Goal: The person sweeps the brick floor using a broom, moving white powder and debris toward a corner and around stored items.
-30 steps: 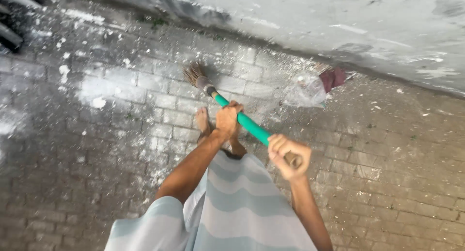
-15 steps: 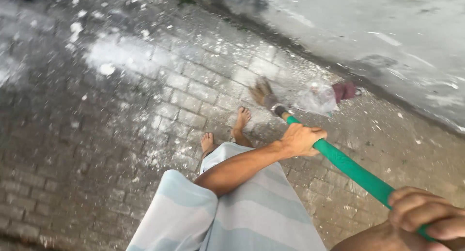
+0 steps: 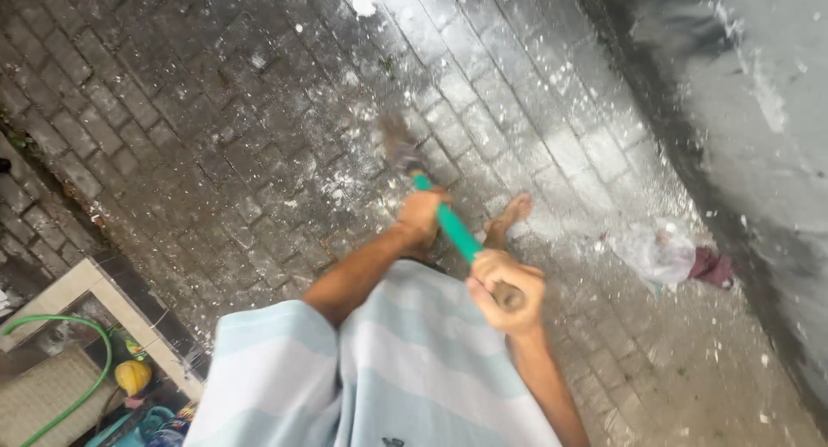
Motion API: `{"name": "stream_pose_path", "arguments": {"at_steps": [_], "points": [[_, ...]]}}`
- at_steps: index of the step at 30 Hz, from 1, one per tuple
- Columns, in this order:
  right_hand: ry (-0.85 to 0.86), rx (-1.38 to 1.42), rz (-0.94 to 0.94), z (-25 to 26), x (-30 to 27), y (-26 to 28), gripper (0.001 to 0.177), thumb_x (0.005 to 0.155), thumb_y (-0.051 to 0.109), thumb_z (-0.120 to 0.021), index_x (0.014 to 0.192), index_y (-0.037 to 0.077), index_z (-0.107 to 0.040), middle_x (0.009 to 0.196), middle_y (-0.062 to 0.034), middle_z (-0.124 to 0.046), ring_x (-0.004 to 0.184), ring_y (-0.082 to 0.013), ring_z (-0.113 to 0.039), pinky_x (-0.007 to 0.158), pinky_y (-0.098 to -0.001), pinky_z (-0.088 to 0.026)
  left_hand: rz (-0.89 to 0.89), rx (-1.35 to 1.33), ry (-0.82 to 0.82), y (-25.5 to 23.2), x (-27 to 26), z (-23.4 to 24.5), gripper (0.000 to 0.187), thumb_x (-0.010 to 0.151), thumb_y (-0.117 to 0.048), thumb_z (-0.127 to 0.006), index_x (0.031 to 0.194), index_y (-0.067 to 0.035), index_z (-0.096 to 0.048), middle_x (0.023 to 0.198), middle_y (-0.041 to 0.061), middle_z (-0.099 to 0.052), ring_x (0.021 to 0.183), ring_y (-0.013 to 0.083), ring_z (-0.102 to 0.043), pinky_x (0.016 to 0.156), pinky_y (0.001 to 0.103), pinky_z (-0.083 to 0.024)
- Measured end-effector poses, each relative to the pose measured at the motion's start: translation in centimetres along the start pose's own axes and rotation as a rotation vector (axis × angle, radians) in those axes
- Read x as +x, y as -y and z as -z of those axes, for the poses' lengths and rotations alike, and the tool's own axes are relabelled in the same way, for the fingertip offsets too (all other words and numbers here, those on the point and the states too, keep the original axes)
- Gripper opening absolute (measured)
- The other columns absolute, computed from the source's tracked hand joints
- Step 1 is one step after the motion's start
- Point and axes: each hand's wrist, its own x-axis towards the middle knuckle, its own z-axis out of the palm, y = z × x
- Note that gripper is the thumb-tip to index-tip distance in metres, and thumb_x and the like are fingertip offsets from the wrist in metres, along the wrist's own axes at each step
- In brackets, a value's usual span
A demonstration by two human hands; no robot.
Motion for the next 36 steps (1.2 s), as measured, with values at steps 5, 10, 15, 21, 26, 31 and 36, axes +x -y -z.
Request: {"name": "stream_pose_path", "arguments": {"at_steps": [5,10,15,21,26,31,36], "points": [[-0.112,-0.257,-0.123,3.3,-3.0,5.7,0.025,0.069,-0.013,-0.068,0.068,0.005,-0.05,0.068,-0.0044,-0.058,0.064,-0.0173,-0.059,0.071,-0.0332,-0.052,-0.284,-0.391,0.239,-11.9,1.2,-9.6,0.023,0.077,-0.015,-0.073,0.097,-0.021,-0.064,0.108,0.003,-0.073,0.099,0.0321,-0.071,0.081,0.045,-0.055],[-0.136,-0.493,-0.11,4.3,-5.2,9.2,0.029,0.068,-0.01,-0.073,0.065,0.005,-0.049,0.065,-0.006,-0.056,0.061,-0.0188,-0.057,0.067,-0.0383,-0.046,-0.549,-0.371,0.389,-18.4,1.9,-9.1,0.026,0.069,-0.016,-0.075,0.093,-0.02,-0.064,0.098,0.001,-0.072,0.091,0.0304,-0.072,0.074,0.046,-0.055],[-0.271,-0.008,0.216,9.5,-10.4,12.5,0.025,0.074,0.011,-0.078,0.079,0.005,-0.054,0.066,-0.0064,-0.064,0.057,-0.017,-0.064,0.061,-0.0368,-0.05,-0.701,-0.188,0.242,-19.7,-2.2,-5.3,0.037,0.067,-0.024,-0.077,0.099,-0.013,-0.063,0.089,0.006,-0.073,0.066,0.0307,-0.071,0.061,0.048,-0.053],[-0.537,0.256,0.057,6.2,-11.9,0.1,0.029,0.098,0.027,-0.074,0.1,0.003,-0.058,0.084,-0.0184,-0.068,0.08,-0.0318,-0.07,0.092,-0.058,-0.056,-0.34,0.023,0.016,-5.1,-6.1,-1.0,0.038,0.062,-0.026,-0.08,0.093,-0.014,-0.062,0.085,0.009,-0.074,0.071,0.0291,-0.073,0.068,0.046,-0.058],[0.02,0.27,-0.141,-1.2,-10.9,-5.5,0.025,0.085,-0.011,-0.073,0.076,0.003,-0.055,0.081,-0.0092,-0.066,0.084,-0.0241,-0.066,0.104,-0.0481,-0.049,0.202,0.169,0.063,1.8,-10.4,-0.6,0.034,0.075,-0.023,-0.082,0.105,-0.017,-0.067,0.11,0.011,-0.07,0.082,0.0392,-0.072,0.072,0.051,-0.058],[0.039,0.042,-0.011,4.8,-16.0,-2.3,0.027,0.074,-0.01,-0.072,0.067,0.004,-0.051,0.069,-0.0086,-0.061,0.069,-0.0231,-0.063,0.075,-0.0363,-0.054,0.103,-0.082,0.109,-5.0,-11.4,-10.6,0.035,0.074,-0.024,-0.078,0.107,-0.017,-0.07,0.111,0.013,-0.068,0.096,0.0392,-0.069,0.082,0.049,-0.056],[-0.101,-0.215,-0.048,18.6,-24.8,6.2,0.028,0.079,-0.011,-0.07,0.066,0.007,-0.052,0.067,-0.0033,-0.062,0.064,-0.018,-0.063,0.078,-0.0375,-0.055,-0.148,-0.169,0.386,-24.3,-8.9,-26.1,0.032,0.076,-0.012,-0.077,0.104,-0.017,-0.063,0.115,0.007,-0.067,0.101,0.0376,-0.068,0.083,0.05,-0.054]]}}
